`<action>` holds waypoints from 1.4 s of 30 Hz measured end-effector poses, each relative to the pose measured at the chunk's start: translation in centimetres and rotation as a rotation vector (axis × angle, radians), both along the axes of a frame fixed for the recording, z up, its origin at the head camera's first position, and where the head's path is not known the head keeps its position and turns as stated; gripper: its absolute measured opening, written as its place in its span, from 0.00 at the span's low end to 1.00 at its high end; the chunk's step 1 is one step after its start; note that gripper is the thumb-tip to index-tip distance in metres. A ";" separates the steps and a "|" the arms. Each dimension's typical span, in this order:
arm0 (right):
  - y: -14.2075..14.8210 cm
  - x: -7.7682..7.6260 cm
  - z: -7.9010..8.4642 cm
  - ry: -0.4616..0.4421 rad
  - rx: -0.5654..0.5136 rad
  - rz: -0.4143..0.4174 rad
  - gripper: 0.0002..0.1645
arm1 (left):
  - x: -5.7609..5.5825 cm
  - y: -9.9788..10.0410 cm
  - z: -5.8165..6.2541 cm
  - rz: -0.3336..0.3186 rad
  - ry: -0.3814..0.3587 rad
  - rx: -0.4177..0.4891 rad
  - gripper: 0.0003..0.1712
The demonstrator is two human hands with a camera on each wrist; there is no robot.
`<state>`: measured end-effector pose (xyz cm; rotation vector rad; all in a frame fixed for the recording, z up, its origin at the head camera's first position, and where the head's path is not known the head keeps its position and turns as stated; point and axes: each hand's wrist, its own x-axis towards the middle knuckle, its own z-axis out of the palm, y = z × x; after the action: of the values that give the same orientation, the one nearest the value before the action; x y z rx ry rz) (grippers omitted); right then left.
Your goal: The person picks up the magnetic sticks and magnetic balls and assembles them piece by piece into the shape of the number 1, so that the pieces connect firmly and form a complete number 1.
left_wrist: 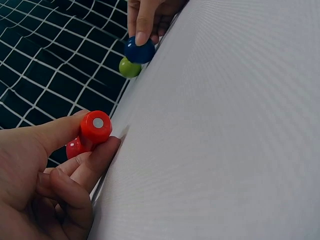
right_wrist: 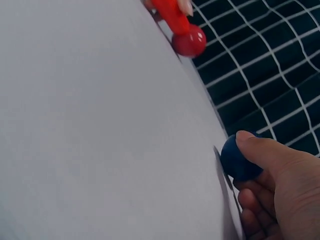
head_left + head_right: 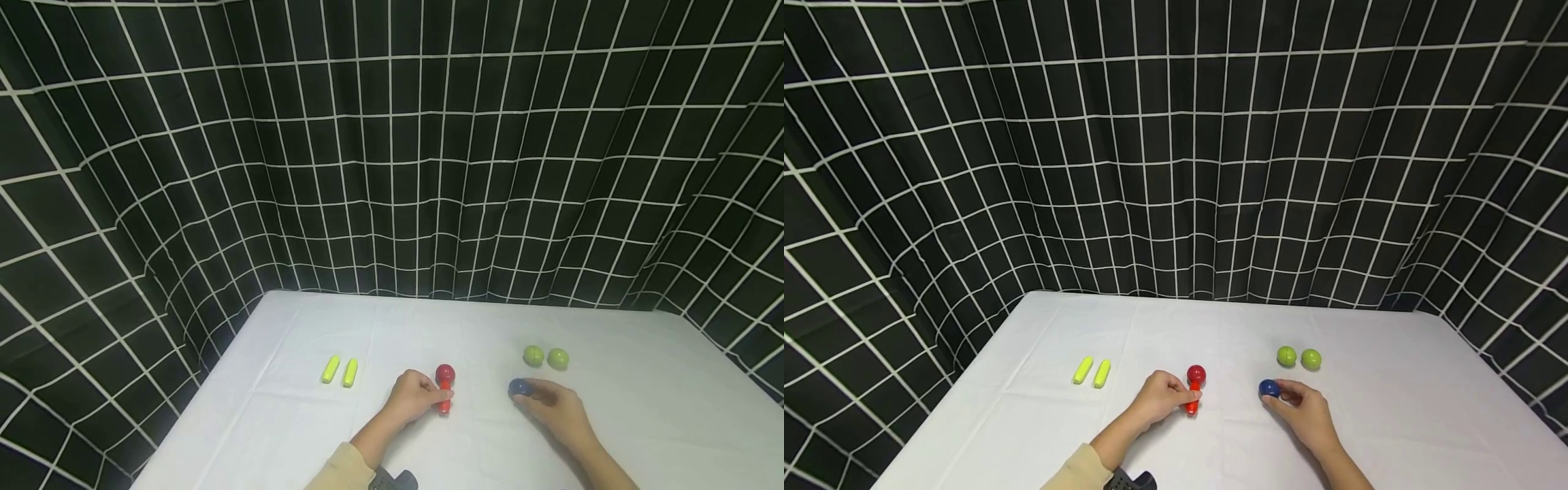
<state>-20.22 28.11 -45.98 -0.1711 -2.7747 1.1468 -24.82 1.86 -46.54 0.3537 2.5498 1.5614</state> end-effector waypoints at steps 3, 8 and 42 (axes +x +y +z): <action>-0.8 0.1 -0.1 -0.004 -0.015 0.013 0.36 | 0.0 0.0 0.1 -0.001 -0.001 -0.001 0.22; -2.4 0.4 -0.2 -0.009 -0.047 0.026 0.33 | 0.1 -0.1 0.1 -0.001 -0.005 0.000 0.22; -9.1 2.9 0.2 0.094 -0.098 0.240 0.21 | 0.4 0.0 0.6 0.008 0.006 0.000 0.22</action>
<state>-17.30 19.04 -45.75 0.2071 -2.7131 1.3077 -24.42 1.88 -45.98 0.3490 2.5587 1.5659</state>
